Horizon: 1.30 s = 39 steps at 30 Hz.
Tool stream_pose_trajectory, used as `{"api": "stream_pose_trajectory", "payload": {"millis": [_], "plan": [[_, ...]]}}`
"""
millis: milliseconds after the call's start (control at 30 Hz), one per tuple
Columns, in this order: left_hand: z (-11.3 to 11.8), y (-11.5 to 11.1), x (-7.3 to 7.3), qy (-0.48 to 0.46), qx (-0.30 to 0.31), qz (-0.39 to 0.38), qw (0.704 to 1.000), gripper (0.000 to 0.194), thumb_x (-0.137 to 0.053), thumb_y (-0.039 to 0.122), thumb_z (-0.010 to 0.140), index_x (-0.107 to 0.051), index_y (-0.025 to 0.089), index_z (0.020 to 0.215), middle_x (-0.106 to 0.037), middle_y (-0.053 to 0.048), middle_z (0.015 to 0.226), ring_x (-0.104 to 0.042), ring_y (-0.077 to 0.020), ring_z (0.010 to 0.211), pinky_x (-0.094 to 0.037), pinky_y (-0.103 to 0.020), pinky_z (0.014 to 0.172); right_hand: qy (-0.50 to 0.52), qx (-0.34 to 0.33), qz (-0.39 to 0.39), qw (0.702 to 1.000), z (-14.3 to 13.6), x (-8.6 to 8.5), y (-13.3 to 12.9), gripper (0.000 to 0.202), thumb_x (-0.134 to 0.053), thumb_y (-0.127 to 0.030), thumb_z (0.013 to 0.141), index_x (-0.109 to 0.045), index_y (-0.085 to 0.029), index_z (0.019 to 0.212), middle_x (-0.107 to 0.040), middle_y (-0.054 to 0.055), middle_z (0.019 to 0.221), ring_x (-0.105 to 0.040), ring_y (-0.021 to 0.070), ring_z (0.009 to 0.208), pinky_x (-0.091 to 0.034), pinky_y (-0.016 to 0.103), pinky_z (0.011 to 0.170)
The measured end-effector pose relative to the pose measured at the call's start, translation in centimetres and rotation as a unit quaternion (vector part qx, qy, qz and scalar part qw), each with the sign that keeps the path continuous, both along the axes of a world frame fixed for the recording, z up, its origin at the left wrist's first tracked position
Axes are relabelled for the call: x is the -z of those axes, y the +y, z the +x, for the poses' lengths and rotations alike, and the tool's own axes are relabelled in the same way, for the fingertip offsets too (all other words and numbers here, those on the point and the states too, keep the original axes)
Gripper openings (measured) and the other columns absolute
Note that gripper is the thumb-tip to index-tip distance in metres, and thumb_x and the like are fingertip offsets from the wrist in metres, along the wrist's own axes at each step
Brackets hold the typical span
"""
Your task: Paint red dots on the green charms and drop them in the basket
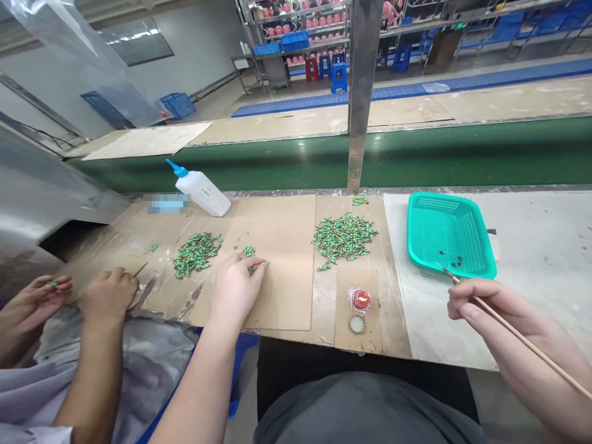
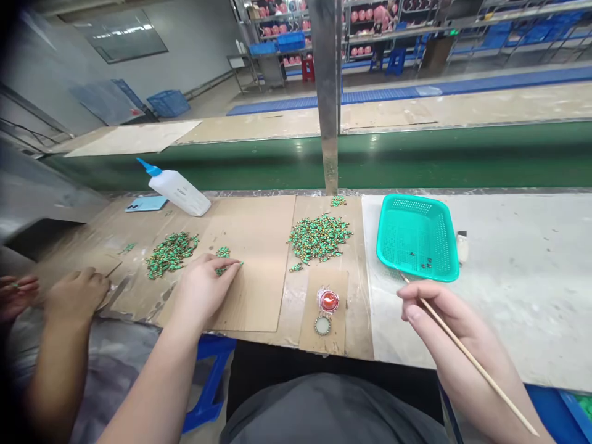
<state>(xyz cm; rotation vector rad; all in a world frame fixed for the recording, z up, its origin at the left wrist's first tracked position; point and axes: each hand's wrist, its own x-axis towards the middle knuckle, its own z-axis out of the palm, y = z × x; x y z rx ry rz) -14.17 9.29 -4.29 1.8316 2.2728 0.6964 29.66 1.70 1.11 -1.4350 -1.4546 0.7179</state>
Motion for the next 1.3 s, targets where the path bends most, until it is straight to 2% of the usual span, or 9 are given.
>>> {"api": "stream_pose_trajectory", "payload": {"millis": [133, 267, 367, 467, 567, 633, 767, 1133, 1300], "plan": [[0.0, 0.5, 0.0, -0.009, 0.011, -0.001, 1.0, 0.017, -0.068, 0.036, 0.09, -0.078, 0.03, 0.078, -0.08, -0.012, 0.097, -0.075, -0.0397, 0.11, -0.057, -0.053, 0.107, 0.03, -0.029, 0.015, 0.999, -0.8, 0.7, 1.1, 0.028, -0.075, -0.053, 0.113, -0.092, -0.033, 0.122, -0.084, 0.006, 0.092, -0.08, 0.0224, 0.086, -0.07, 0.029, 0.075], [0.7, 0.4, -0.7, -0.072, 0.022, -0.003, 0.997, 0.013, -0.069, 0.04, 0.087, -0.069, 0.03, 0.08, -0.079, -0.012, 0.099, -0.075, -0.0433, 0.113, -0.057, -0.058, 0.112, 0.121, -0.071, 0.012, 0.99, -2.7, 2.3, 2.3, 0.031, -0.082, -0.054, 0.11, -0.093, -0.026, 0.102, -0.083, 0.009, 0.096, -0.08, 0.0247, 0.095, -0.07, 0.035, 0.083], [2.0, -1.2, -1.1, -0.163, 0.038, -0.032, 0.985, 0.023, -0.068, 0.052, 0.096, -0.069, 0.029, 0.093, -0.083, -0.01, 0.095, -0.082, -0.0391, 0.097, -0.066, -0.053, 0.095, 0.19, -0.08, -0.059, 0.977, -4.2, 4.1, 3.3, 0.044, -0.086, -0.064, 0.103, -0.087, -0.021, 0.098, -0.083, 0.009, 0.092, -0.081, 0.0226, 0.083, -0.071, 0.036, 0.079], [4.7, -3.9, -1.6, -0.312, 0.065, -0.095, 0.943, 0.043, -0.08, 0.068, 0.095, -0.08, 0.029, 0.112, -0.088, -0.009, 0.103, -0.086, -0.0335, 0.098, -0.07, -0.038, 0.086, 0.204, -0.077, -0.089, 0.972, -5.3, 5.8, 3.9, 0.054, -0.088, -0.073, 0.097, -0.079, -0.02, 0.093, -0.082, 0.006, 0.086, -0.081, 0.0203, 0.075, -0.07, 0.034, 0.075], [7.7, -6.3, -2.2, -0.438, 0.069, -0.157, 0.882, 0.055, -0.098, 0.076, 0.076, -0.091, 0.027, 0.102, -0.091, -0.01, 0.101, -0.087, -0.0304, 0.093, -0.071, -0.028, 0.082, 0.219, -0.082, -0.105, 0.967, -5.7, 6.7, 3.9, 0.053, -0.09, -0.071, 0.095, -0.077, -0.02, 0.09, -0.081, 0.005, 0.082, -0.081, 0.0207, 0.077, -0.07, 0.034, 0.076], [9.2, -7.4, -2.1, -0.483, 0.077, -0.169, 0.856, 0.049, -0.101, 0.073, 0.076, -0.092, 0.027, 0.09, -0.091, -0.01, 0.097, -0.086, -0.0276, 0.088, -0.07, -0.025, 0.079, 0.226, -0.086, -0.113, 0.964, -5.8, 6.9, 3.8, 0.05, -0.092, -0.068, 0.094, -0.078, -0.02, 0.091, -0.081, 0.006, 0.082, -0.082, 0.0213, 0.078, -0.07, 0.034, 0.077], [10.0, -8.4, -1.4, -0.541, 0.084, -0.16, 0.822, 0.038, -0.1, 0.064, 0.085, -0.091, 0.028, 0.091, -0.085, -0.005, 0.089, -0.08, -0.0203, 0.082, -0.067, -0.019, 0.075, 0.239, -0.087, -0.12, 0.96, -5.8, 6.9, 3.5, 0.044, -0.094, -0.061, 0.095, -0.078, -0.02, 0.095, -0.083, 0.006, 0.085, -0.082, 0.0213, 0.081, -0.07, 0.034, 0.079], [10.9, -8.0, -1.0, -0.606, 0.051, -0.18, 0.773, 0.047, -0.102, 0.07, 0.081, -0.087, 0.026, 0.093, -0.075, -0.001, 0.079, -0.066, -0.0156, 0.076, -0.058, -0.015, 0.07, 0.265, -0.094, -0.108, 0.954, -5.6, 7.3, 3.6, 0.036, -0.098, -0.053, 0.094, -0.08, -0.022, 0.098, -0.087, 0.006, 0.091, -0.086, 0.0222, 0.085, -0.073, 0.036, 0.082], [11.3, -8.0, -1.2, -0.62, 0.053, -0.192, 0.759, 0.046, -0.101, 0.068, 0.083, -0.086, 0.026, 0.09, -0.079, -0.001, 0.079, -0.066, -0.0153, 0.073, -0.058, -0.017, 0.068, 0.28, -0.104, -0.082, 0.951, -5.5, 6.1, 3.2, 0.026, -0.098, -0.043, 0.098, -0.083, -0.023, 0.099, -0.088, 0.005, 0.096, -0.087, 0.0204, 0.087, -0.073, 0.034, 0.083]]}}
